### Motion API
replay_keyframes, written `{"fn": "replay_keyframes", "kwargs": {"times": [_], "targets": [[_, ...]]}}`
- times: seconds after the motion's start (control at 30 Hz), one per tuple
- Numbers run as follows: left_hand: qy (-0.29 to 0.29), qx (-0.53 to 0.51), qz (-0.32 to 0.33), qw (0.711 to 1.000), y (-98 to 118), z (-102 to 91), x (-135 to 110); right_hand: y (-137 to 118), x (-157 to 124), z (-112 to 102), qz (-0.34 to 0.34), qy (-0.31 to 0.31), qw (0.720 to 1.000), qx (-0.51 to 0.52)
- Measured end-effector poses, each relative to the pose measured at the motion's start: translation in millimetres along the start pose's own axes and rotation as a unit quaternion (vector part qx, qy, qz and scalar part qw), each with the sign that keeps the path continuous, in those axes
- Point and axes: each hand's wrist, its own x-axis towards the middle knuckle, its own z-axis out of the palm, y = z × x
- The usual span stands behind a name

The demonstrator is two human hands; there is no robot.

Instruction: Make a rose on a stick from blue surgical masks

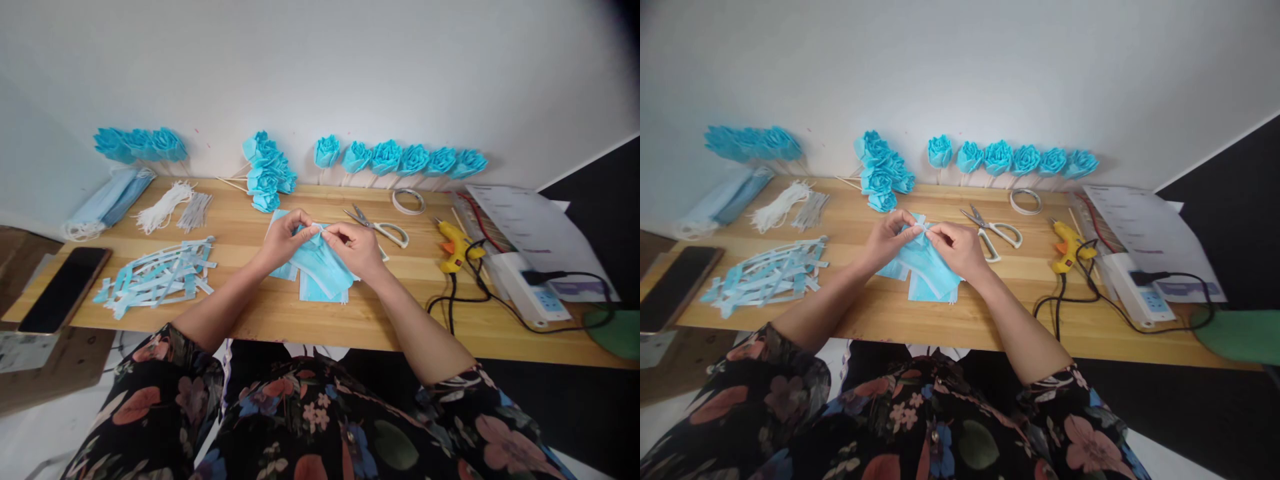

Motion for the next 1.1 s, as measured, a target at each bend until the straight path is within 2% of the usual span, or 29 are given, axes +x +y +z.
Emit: {"fn": "replay_keyframes", "kwargs": {"times": [0.33, 0.5, 0.7, 0.9, 1.1], "targets": [[0.001, -0.019, -0.043, 0.999, 2.8, -4.1, 1.7, -0.8, 1.3, -2.4, 0.021, -0.014, 1.000, 0.011], [-0.004, -0.029, -0.061, 0.998, 4.3, -5.8, 1.5, -1.7, 2.5, -4.7, 0.003, -0.021, 1.000, 0.015], [-0.064, -0.042, -0.045, 0.996, 1.9, -7.0, 2.2, -0.7, 1.9, -3.3, -0.017, -0.040, 0.999, -0.020], [-0.040, -0.008, -0.011, 0.999, 2.8, -4.4, -0.1, 0.9, 2.4, -3.4, -0.020, -0.032, 0.999, -0.017], [-0.034, -0.012, -0.009, 0.999, 6.6, -4.2, -1.2, -2.1, 1.7, -3.8, 0.000, -0.033, 0.999, -0.023]]}}
